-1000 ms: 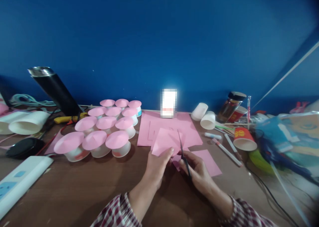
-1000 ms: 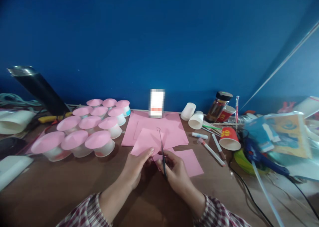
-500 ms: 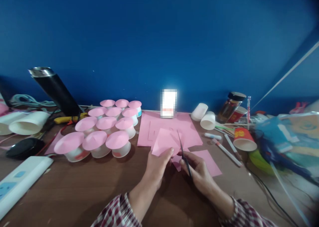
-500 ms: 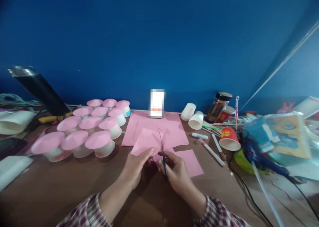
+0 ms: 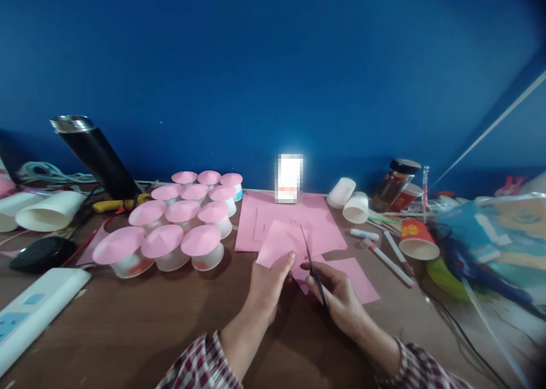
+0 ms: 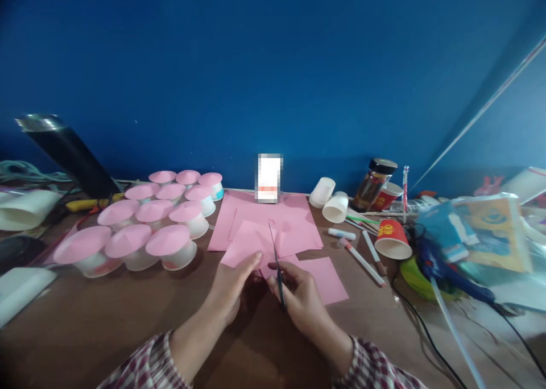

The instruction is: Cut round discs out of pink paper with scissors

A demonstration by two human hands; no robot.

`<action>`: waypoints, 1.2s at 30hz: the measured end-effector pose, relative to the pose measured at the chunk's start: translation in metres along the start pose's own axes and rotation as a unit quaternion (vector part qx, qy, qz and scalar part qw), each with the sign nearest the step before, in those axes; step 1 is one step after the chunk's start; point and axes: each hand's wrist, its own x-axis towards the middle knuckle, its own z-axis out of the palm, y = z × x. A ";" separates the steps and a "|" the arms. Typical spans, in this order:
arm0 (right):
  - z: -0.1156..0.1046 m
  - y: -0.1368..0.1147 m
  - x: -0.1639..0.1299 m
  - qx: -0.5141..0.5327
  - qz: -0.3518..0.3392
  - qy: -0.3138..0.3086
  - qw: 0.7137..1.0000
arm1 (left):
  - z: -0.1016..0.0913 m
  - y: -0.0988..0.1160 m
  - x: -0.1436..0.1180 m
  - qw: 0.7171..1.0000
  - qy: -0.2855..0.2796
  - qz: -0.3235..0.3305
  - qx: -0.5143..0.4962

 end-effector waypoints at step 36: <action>-0.001 -0.001 0.000 0.007 -0.004 0.003 1.000 | 0.004 0.008 -0.006 1.000 0.008 -0.008 -0.018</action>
